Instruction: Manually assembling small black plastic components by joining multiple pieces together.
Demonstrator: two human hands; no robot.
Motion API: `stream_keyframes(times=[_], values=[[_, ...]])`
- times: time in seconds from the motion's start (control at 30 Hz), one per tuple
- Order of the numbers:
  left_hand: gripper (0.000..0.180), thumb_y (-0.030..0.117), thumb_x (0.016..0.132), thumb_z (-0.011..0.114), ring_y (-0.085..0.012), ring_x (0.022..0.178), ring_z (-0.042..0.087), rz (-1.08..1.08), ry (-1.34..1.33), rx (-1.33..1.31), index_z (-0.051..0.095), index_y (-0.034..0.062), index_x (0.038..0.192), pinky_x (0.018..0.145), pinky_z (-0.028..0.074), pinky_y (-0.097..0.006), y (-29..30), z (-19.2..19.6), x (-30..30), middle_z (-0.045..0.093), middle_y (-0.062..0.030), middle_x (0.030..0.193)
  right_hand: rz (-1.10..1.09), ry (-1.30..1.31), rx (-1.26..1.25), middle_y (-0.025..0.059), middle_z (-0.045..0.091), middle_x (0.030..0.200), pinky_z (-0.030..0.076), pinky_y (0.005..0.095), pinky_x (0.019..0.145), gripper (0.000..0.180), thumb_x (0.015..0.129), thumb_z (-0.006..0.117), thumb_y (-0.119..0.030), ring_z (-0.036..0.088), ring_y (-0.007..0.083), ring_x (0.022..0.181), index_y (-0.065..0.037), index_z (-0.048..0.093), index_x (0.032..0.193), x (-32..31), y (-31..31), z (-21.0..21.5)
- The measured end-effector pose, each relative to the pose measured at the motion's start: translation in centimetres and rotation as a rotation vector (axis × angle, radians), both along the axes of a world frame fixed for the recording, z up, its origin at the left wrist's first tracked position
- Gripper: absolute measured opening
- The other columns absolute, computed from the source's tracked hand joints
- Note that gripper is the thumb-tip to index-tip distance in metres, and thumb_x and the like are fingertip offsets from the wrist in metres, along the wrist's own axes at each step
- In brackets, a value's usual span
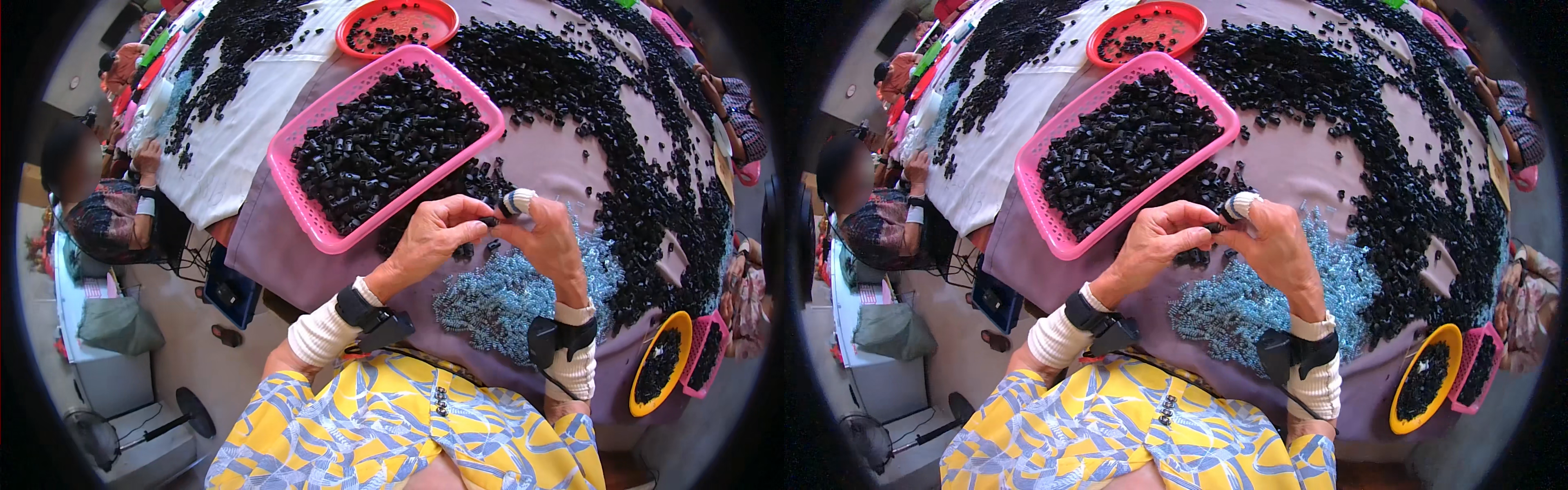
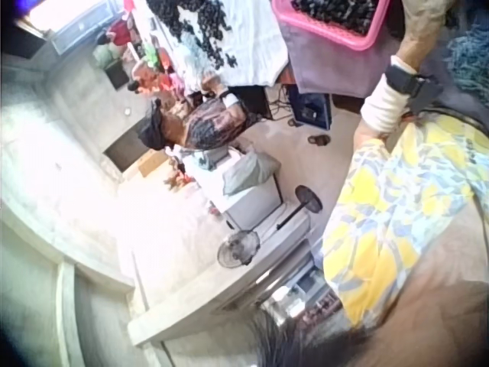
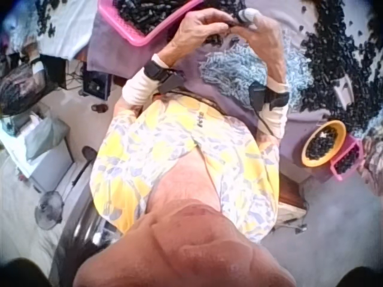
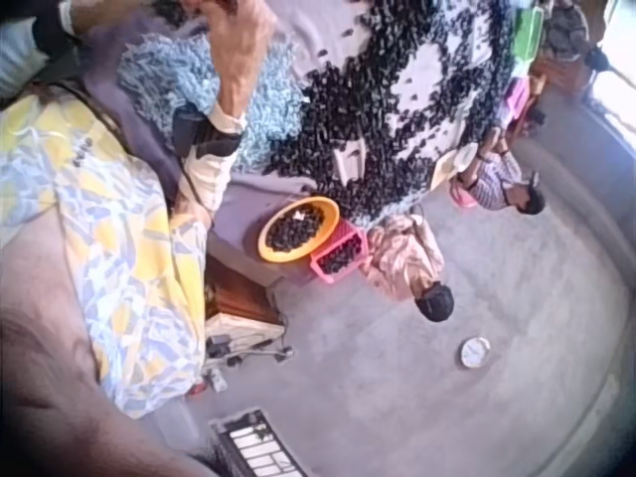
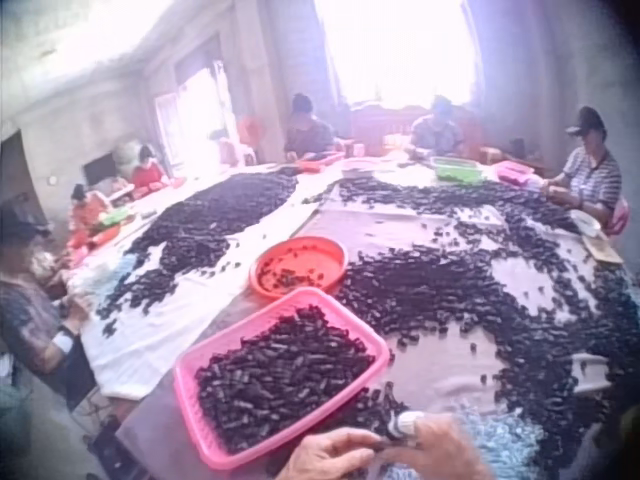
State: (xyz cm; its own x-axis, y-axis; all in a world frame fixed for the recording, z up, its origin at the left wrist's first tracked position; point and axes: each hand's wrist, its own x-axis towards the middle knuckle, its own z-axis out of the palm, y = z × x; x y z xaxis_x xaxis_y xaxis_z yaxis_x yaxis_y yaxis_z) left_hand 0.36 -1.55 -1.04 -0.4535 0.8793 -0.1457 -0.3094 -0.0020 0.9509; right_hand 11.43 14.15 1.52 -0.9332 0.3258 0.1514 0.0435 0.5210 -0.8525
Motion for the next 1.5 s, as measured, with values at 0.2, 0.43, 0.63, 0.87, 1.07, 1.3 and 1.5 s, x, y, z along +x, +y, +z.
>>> stream_keyframes(times=[0.2, 0.43, 0.63, 0.87, 1.07, 1.3, 1.5], values=[[0.022, 0.003, 0.087, 0.059, -0.0053, 0.084, 0.059, -0.024, 0.076, -0.033, 0.062, -0.0007, 0.109, 0.074, 0.049, -0.020, 0.0, -0.2, 0.2, 0.065, -0.0021, 0.098, 0.032, -0.055, 0.124, 0.0114, 0.062, 0.067, 0.046, 0.0331, 0.055, 0.027, 0.066, 0.077, -0.012, 0.060, 0.0264, 0.059, -0.001, 0.058, 0.081, 0.2, -0.1, 0.7], [0.024, 0.002, 0.086, 0.060, -0.0069, 0.085, 0.060, -0.040, 0.044, -0.007, 0.062, -0.0012, 0.110, 0.077, 0.049, -0.021, -0.2, 0.2, 0.2, 0.065, -0.0029, 0.098, 0.068, -0.059, 0.012, 0.0106, 0.064, 0.069, 0.048, 0.0314, 0.055, 0.028, 0.066, 0.077, -0.012, 0.062, 0.0228, 0.059, 0.000, 0.061, 0.085, -0.1, 0.2, 0.9], [0.025, 0.002, 0.086, 0.061, -0.0074, 0.086, 0.060, -0.047, 0.051, -0.026, 0.061, -0.0018, 0.110, 0.078, 0.050, -0.022, 0.0, 0.3, 0.2, 0.065, -0.0033, 0.098, 0.058, 0.015, 0.016, 0.0088, 0.064, 0.069, 0.048, 0.0291, 0.055, 0.030, 0.067, 0.078, -0.012, 0.061, 0.0174, 0.059, -0.001, 0.061, 0.089, -0.1, 0.1, 0.3], [0.023, 0.003, 0.086, 0.062, -0.0075, 0.084, 0.060, -0.035, 0.028, 0.041, 0.062, -0.0016, 0.108, 0.077, 0.050, -0.022, 0.3, 0.4, 0.4, 0.065, -0.0035, 0.095, 0.042, -0.042, -0.043, 0.0079, 0.064, 0.069, 0.049, 0.0280, 0.058, 0.030, 0.067, 0.077, -0.009, 0.062, 0.0143, 0.063, -0.001, 0.061, 0.091, -0.2, 0.2, 0.6], [0.021, 0.005, 0.085, 0.064, -0.0100, 0.081, 0.062, -0.019, -0.020, 0.051, 0.063, -0.0008, 0.105, 0.077, 0.051, -0.024, 0.3, 1.3, -0.3, 0.065, -0.0050, 0.090, -0.108, -0.063, -0.475, 0.0024, 0.067, 0.082, 0.050, 0.0234, 0.070, 0.019, 0.080, 0.067, -0.008, 0.062, 0.0086, 0.077, 0.000, 0.062, 0.097, 0.3, 2.1, 1.0], [0.020, 0.007, 0.087, 0.062, -0.0154, 0.082, 0.064, 0.044, -0.142, 0.082, 0.059, 0.0002, 0.106, 0.078, 0.052, -0.028, 0.3, 0.6, -0.7, 0.066, -0.0087, 0.093, -0.154, -0.100, 0.177, 0.0100, 0.064, 0.075, 0.047, 0.0258, 0.062, 0.013, 0.079, 0.066, -0.006, 0.061, 0.0131, 0.068, 0.001, 0.064, 0.089, 2.6, 4.7, -1.2], [0.021, 0.008, 0.088, 0.062, -0.0168, 0.084, 0.064, 0.074, -0.191, 0.076, 0.058, 0.0003, 0.107, 0.079, 0.054, -0.030, 0.1, 0.2, -0.8, 0.065, -0.0098, 0.095, -0.107, -0.170, 0.401, 0.0173, 0.057, 0.076, 0.043, 0.0435, 0.066, 0.013, 0.072, 0.066, -0.008, 0.055, 0.0366, 0.076, 0.000, 0.060, 0.080, 3.3, 3.6, -2.9]])
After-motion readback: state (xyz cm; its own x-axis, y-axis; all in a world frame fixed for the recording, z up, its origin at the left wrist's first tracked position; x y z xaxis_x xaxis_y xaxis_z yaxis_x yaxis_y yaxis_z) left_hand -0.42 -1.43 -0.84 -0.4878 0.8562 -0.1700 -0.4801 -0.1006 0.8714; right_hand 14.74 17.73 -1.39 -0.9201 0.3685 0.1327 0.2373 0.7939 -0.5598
